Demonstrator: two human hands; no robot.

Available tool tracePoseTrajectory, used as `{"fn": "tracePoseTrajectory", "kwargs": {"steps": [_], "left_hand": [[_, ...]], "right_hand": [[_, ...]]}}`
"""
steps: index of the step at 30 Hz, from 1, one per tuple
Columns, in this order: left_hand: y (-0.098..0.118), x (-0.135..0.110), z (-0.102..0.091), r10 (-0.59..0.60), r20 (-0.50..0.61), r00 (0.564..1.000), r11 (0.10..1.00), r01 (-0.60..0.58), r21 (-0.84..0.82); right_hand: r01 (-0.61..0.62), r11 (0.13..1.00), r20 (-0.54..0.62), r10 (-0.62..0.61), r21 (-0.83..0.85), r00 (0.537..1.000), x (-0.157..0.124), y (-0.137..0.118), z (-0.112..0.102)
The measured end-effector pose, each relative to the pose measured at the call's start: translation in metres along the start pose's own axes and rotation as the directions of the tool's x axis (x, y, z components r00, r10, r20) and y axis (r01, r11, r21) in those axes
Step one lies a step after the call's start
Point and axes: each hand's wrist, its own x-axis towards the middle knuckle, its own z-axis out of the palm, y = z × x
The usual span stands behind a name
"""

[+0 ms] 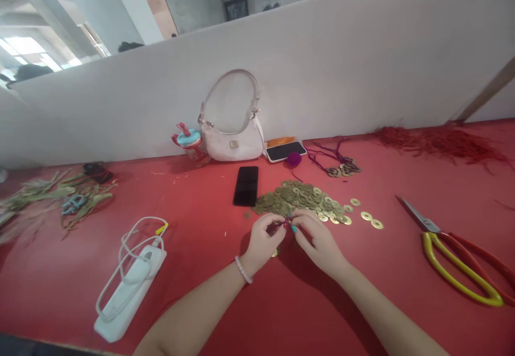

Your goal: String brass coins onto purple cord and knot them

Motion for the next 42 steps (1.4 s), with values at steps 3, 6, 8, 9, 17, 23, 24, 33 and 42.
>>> {"fn": "tracePoseTrajectory", "kwargs": {"steps": [3,6,8,9,17,23,24,33,42], "left_hand": [[0.000,0.001,-0.001,0.002,-0.013,1.000,1.000,-0.002,0.015],[-0.003,0.003,-0.003,0.003,-0.033,0.999,0.999,-0.002,0.034],[-0.003,0.004,-0.005,-0.001,-0.031,1.000,0.999,0.002,0.041],[-0.003,0.004,-0.005,0.001,-0.025,1.000,0.999,0.000,0.044],[0.001,0.006,-0.006,0.058,-0.016,0.998,0.993,-0.056,0.106],[-0.005,0.006,-0.004,0.018,-0.035,0.999,0.994,-0.014,0.112],[-0.006,0.006,-0.004,0.018,-0.041,0.999,0.994,-0.013,0.105],[-0.004,0.006,-0.003,-0.010,-0.019,1.000,1.000,0.010,0.030],[-0.011,0.010,-0.003,-0.158,-0.211,0.965,0.987,0.148,-0.062]], "right_hand": [[-0.018,1.000,-0.045,0.018,0.017,0.999,0.000,0.000,0.003],[-0.048,0.999,-0.073,0.049,0.012,0.996,0.001,0.002,0.008],[-0.042,0.999,-0.088,0.042,-0.003,0.995,0.001,0.003,0.012],[-0.030,0.999,-0.102,0.029,-0.010,0.994,0.000,0.003,0.014],[0.061,0.995,-0.187,-0.076,-0.084,0.979,-0.002,0.005,0.012],[0.045,0.989,-0.240,-0.079,-0.144,0.968,0.003,0.015,0.005],[0.043,0.988,-0.231,-0.077,-0.149,0.970,0.003,0.016,0.005],[0.003,0.989,-0.199,-0.032,-0.147,0.980,0.001,0.020,0.008],[0.207,0.927,-0.112,-0.253,-0.314,0.961,-0.002,0.014,0.006]]}}
